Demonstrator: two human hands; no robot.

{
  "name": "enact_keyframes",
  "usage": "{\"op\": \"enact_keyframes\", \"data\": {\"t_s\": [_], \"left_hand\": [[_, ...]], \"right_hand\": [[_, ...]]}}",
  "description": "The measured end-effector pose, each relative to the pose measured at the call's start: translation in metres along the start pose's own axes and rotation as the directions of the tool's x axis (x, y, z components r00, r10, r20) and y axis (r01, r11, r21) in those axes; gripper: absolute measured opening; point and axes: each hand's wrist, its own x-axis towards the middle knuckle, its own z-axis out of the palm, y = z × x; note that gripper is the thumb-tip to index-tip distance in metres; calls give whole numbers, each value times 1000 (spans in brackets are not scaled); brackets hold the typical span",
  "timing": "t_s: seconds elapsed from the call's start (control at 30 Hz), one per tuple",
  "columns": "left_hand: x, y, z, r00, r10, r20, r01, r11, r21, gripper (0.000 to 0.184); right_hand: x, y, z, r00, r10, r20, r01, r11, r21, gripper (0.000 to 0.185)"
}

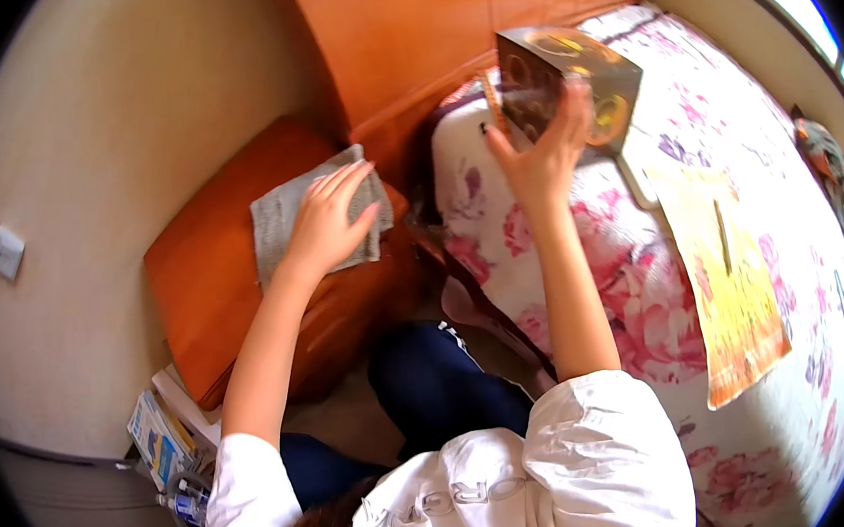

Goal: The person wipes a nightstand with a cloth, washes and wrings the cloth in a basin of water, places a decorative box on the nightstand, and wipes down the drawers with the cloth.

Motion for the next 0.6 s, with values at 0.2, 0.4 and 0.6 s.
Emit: {"op": "enact_keyframes", "data": {"t_s": [0.2, 0.4, 0.6], "left_hand": [[157, 41, 118, 955, -294, -38, 76, 367, -927, 55], [228, 3, 201, 939, -235, 252, 296, 176, -939, 72], [218, 55, 158, 963, -129, 235, 247, 86, -965, 68]], "right_hand": [[5, 98, -23, 936, 313, 158, -279, 938, -206, 129], [-2, 89, -23, 846, 468, 255, -469, 881, -62, 125], [-11, 94, -5, 879, 417, 230, -409, 909, -87, 123]]}}
